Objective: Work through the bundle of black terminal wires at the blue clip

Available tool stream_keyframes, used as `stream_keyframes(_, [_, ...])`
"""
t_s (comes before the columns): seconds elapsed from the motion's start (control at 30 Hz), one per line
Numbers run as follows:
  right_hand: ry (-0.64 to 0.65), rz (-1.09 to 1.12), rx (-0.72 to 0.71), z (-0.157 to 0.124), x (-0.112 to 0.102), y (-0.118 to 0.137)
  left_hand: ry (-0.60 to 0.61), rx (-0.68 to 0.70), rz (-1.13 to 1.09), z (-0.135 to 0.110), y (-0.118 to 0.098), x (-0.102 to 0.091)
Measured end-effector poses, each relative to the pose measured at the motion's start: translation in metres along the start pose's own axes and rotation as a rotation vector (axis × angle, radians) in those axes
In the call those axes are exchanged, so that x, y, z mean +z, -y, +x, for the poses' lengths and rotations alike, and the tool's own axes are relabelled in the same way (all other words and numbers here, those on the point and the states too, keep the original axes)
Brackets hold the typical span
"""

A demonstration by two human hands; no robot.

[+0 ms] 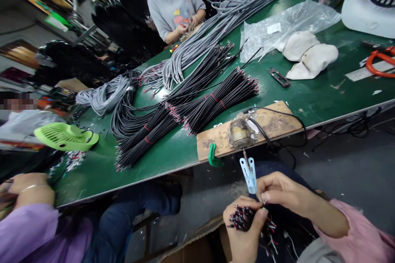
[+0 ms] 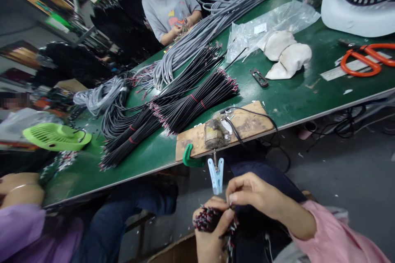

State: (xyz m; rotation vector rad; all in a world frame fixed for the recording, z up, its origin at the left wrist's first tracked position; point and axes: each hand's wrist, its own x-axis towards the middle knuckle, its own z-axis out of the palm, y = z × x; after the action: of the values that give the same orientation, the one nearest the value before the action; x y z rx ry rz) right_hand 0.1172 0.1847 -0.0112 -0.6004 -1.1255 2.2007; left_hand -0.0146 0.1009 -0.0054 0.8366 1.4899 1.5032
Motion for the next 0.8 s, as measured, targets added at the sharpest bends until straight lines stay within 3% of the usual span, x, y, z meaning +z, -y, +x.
stream_keyframes(0.07, [0.013, 0.198, 0.048, 0.009, -0.002, -0.002, 0.048, 0.084, 0.015, 0.004, -0.003, -0.002])
stream_keyframes(0.17, [-0.029, 0.314, -0.017, 0.026, 0.0, 0.0, 0.142, 0.185, 0.046, 0.009, -0.009, -0.007])
stream_keyframes(0.3, [0.185, 0.491, -0.057, 0.043, 0.011, 0.005, 0.158, 0.248, -0.007, 0.016, -0.017, -0.008])
stream_keyframes(0.33, [0.197, 0.522, -0.074, 0.046, 0.014, 0.005, 0.167, 0.248, -0.02, 0.017, -0.018, -0.008])
stream_keyframes(0.5, [0.02, 0.506, -0.161, 0.048, 0.021, 0.007, 0.061, 0.158, -0.035, 0.022, -0.014, -0.004])
stream_keyframes(0.67, [0.044, 0.497, -0.105, 0.046, 0.018, 0.005, -0.004, 0.034, 0.042, 0.018, -0.008, -0.003])
stream_keyframes(0.8, [0.0, 0.541, -0.054, 0.043, 0.005, -0.006, -0.022, 0.012, 0.037, 0.015, -0.009, -0.004])
